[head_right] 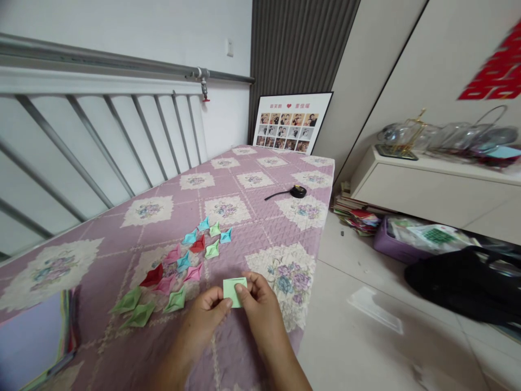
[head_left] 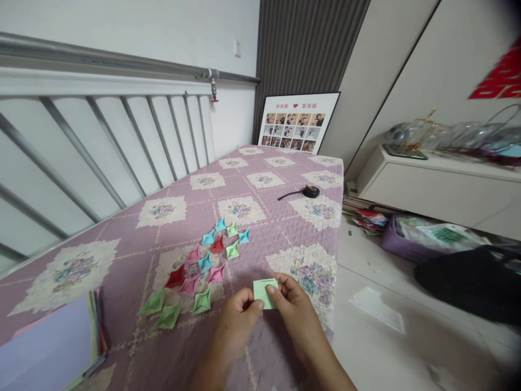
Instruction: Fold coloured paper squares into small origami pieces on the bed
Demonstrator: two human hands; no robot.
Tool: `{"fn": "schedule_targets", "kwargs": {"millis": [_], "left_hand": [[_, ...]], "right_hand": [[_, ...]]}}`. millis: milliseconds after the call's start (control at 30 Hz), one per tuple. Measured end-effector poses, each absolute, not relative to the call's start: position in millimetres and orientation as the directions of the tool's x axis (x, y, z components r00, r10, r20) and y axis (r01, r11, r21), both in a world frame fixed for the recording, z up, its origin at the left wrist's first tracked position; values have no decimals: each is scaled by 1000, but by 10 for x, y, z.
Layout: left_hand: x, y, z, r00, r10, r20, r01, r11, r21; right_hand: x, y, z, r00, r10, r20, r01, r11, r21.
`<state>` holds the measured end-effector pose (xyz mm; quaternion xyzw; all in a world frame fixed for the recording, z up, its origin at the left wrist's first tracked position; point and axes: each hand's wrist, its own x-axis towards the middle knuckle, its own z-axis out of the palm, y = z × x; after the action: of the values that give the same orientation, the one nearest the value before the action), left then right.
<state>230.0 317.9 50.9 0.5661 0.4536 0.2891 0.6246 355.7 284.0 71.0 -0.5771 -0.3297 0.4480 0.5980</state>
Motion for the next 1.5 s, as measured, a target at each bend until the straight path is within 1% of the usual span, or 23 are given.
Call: {"fn": "schedule_targets", "kwargs": {"millis": [67,167,300,500,667,733,800,867,967,1033,1133,1200,1300,1400,1500], "left_hand": [[2295,3180,499,441,868,-228,152,179,972],[2286,3187,468,471,856,-211,151,158,976],[2287,3184,450,496,850,-175,140,121,983],[2300,3154,511,472,856,-210,173,143,974],[2289,3154,551,489,853,-182,172,110,979],[2284,3162,563,500,849,-172,150,110,983],[2281,3171,575,514,846,-141,86,113,990],[2277,3179,585,492,862,-120,27,123,992],[2270,3188,591,404,899,-169,51,162,985],[2268,3190,586,372,907,-199,75,184,980],[2272,3192,563,371,904,-210,79,195,978],[2278,3193,545,374,903,-212,90,192,977],[2286,3190,531,399,897,-190,96,166,982],[2281,3183,536,459,870,-183,77,166,983],[2268,3175,541,491,852,-181,76,165,983]], "right_hand": [[3563,2827,710,369,916,-155,-161,-101,-982],[3571,2812,696,397,901,-175,-152,-124,-981],[3577,2812,678,404,900,-164,-127,-122,-984],[3542,2804,688,411,896,-167,-147,-116,-982],[3508,2807,716,438,886,-151,-122,-108,-987],[3508,2819,728,437,889,-137,-94,-107,-990],[3507,2833,734,419,899,-128,-75,-106,-992],[3498,2844,731,386,915,-116,-51,-104,-993],[3471,2850,723,360,927,-100,-19,-100,-995],[3454,2850,725,354,927,-123,-59,-109,-992],[3443,2847,736,314,933,-173,-170,-124,-978],[3445,2847,739,278,940,-200,-210,-144,-967],[3451,2851,727,285,933,-221,-214,-163,-963],[3441,2851,714,343,915,-210,-202,-147,-968],[3408,2844,716,354,911,-212,-231,-134,-964]]}}
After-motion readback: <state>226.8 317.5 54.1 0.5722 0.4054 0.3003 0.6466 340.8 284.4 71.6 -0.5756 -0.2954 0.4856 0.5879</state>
